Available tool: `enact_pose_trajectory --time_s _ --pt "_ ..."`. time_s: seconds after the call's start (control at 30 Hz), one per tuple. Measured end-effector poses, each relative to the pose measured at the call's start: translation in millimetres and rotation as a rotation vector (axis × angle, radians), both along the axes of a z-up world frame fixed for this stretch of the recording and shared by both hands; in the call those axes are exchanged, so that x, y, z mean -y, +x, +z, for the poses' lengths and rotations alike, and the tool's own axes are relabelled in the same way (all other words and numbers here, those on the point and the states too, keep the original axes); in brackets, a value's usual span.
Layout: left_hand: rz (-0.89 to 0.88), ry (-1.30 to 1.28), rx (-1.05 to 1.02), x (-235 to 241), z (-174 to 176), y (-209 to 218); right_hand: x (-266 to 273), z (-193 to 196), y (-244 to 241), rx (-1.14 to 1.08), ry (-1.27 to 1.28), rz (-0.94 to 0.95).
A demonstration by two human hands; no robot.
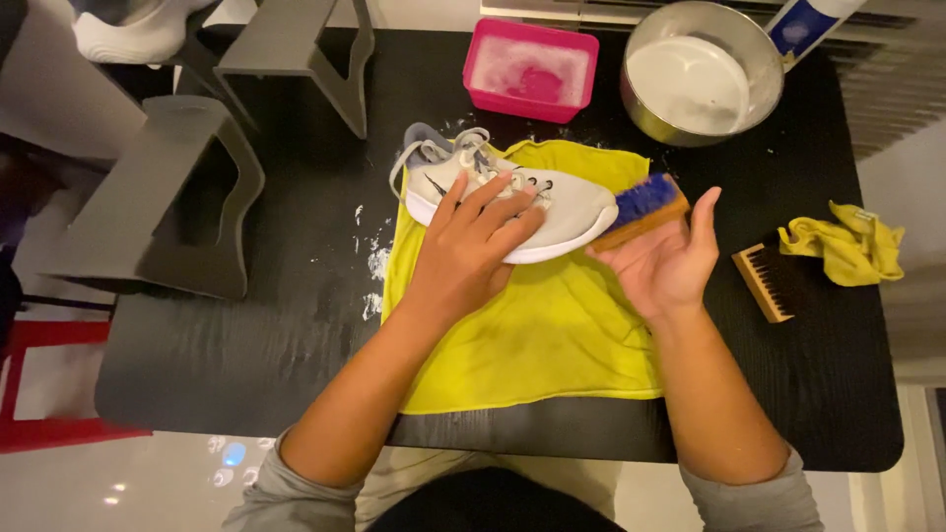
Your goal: The person scrubs a white sneaker with a blue-bristled brush, then wipes it with a yellow cloth. They repeat the scrubbing and wiping process on the same shoe.
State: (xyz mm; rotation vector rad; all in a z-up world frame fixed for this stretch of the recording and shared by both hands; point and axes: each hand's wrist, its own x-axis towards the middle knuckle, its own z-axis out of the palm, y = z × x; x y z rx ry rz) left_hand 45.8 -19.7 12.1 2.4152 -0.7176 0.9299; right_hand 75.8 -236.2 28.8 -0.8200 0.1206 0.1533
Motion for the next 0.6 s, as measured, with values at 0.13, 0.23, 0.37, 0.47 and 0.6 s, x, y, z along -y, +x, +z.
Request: enact_pose_trajectory --time_s 0.13,0.23,0.37,0.47,0.6 --pt "-0.002 -0.023 -0.019 2.2 -2.3 -5.5 22.6 -46.0 10.1 0.051 -0.029 -0.077" --pt "0.003 -0.04 0.03 -0.7 -4.7 -4.0 20.9 -37.3 9.9 0.327 -0.175 -0.289" --pt "-0.121 -0.054 0.022 -5.0 -1.0 -10.5 17.3 1.4 -14.3 1.083 -0.891 -0.693" --pt "-0.12 -0.06 0.065 -4.3 0.1 -10.6 22.0 5.1 -23.4 1.367 -1.096 -0.838" --pt "-0.15 -0.033 0.069 -1.7 -3.2 -11.2 17.7 13.3 -58.6 1.458 -1.476 -0.537"
